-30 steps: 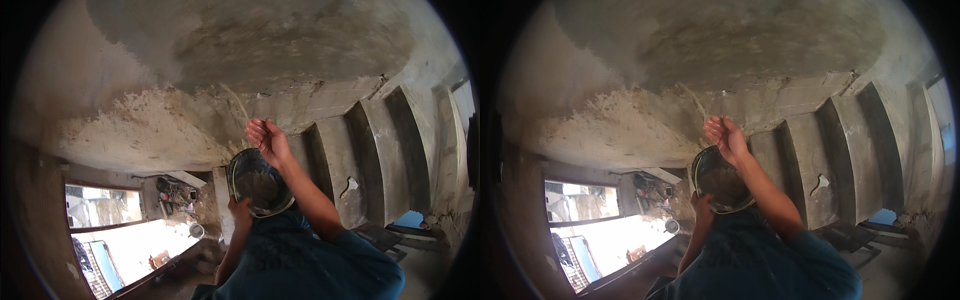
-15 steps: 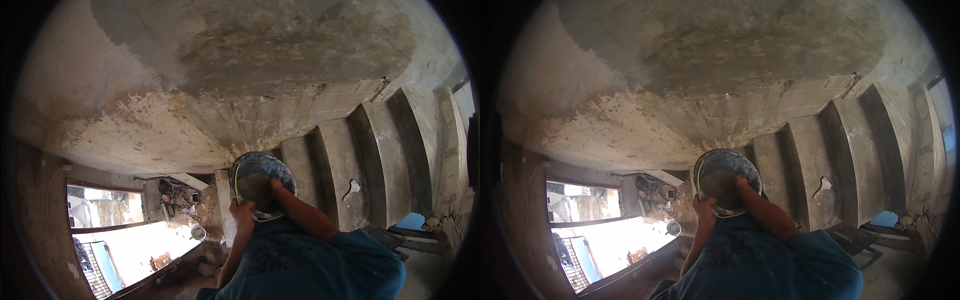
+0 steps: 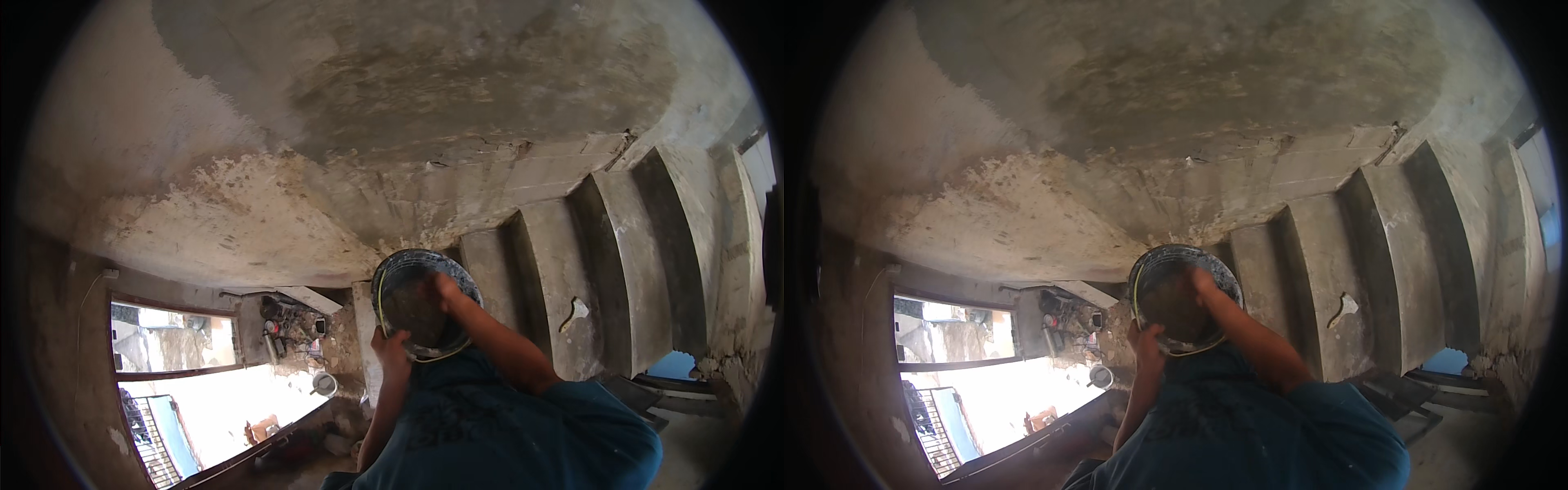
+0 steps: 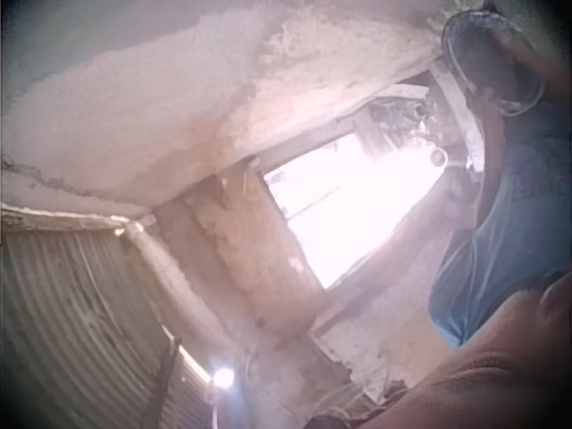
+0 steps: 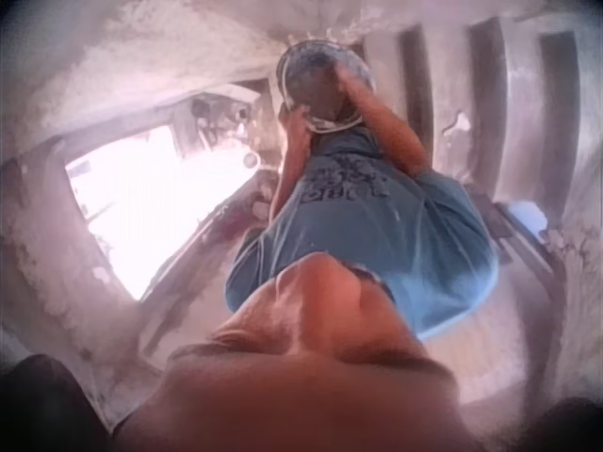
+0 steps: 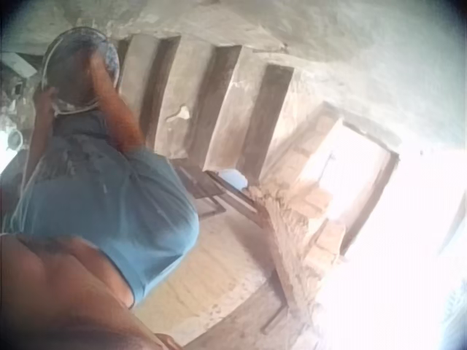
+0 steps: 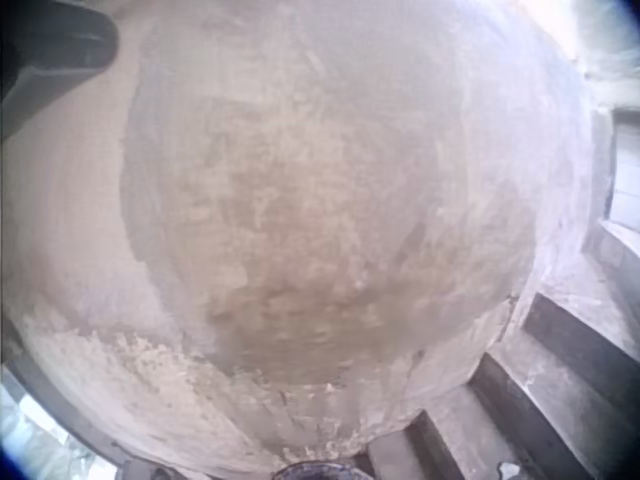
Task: The person scoops plaster from a bucket and applies it to the underside of a spiral staircase using a trowel. They then walk down the stairs, scrape remaining plaster from the bucket, and continue working.
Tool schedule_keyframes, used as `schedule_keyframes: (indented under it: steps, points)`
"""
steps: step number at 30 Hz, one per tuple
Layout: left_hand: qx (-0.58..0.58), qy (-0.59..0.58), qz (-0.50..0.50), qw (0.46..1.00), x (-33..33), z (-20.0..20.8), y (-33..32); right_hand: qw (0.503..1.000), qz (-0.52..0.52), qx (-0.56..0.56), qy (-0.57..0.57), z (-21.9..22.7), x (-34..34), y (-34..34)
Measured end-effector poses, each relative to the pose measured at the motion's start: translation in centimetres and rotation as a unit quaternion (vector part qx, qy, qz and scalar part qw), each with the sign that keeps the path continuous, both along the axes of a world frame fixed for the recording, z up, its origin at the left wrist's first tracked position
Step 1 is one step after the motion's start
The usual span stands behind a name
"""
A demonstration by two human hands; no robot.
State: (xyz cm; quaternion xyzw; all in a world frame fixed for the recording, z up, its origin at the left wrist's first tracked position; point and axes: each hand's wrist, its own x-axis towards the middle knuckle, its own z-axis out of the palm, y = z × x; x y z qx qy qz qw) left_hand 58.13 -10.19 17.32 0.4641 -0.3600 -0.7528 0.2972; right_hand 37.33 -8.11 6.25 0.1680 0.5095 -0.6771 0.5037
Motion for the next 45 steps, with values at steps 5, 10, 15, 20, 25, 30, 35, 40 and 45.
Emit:
schedule_keyframes:
  steps: [5,10,15,20,25,30,35,40,45]
  points:
    - [-0.049,-0.069,-0.034,0.996,-0.1,0.1,0.0,0.985,0.141,0.031,0.093,-14.3,2.3,3.1]
    - [-0.027,-0.033,-0.009,0.999,-0.3,0.8,0.0,0.941,-0.146,-0.192,-0.238,-0.2,2.2,-1.3]
    - [0.021,-0.014,0.019,1.000,0.5,1.2,0.1,0.933,0.006,-0.359,-0.002,15.2,-2.2,-4.2]
    - [0.010,0.010,0.003,1.000,0.9,0.8,0.1,0.998,0.049,0.019,0.033,6.5,0.1,-2.2]
    - [-0.001,-0.004,0.012,1.000,1.4,0.5,0.0,0.992,0.097,0.077,0.001,-6.7,3.0,1.0]
    - [-0.040,-0.056,-0.020,0.997,0.9,0.0,-0.3,0.996,0.055,-0.011,-0.065,-8.7,4.6,1.0]
    - [0.041,0.026,0.047,0.998,1.0,0.1,-0.6,0.961,-0.024,-0.252,-0.109,7.5,1.2,-2.7]
    - [0.019,-0.017,0.011,1.000,0.7,0.2,-0.6,0.976,0.020,-0.196,0.097,13.6,-1.4,-4.4]
    - [-0.009,-0.013,-0.016,1.000,0.1,0.5,-0.3,0.980,0.141,0.075,0.120,-1.4,0.6,-1.4]
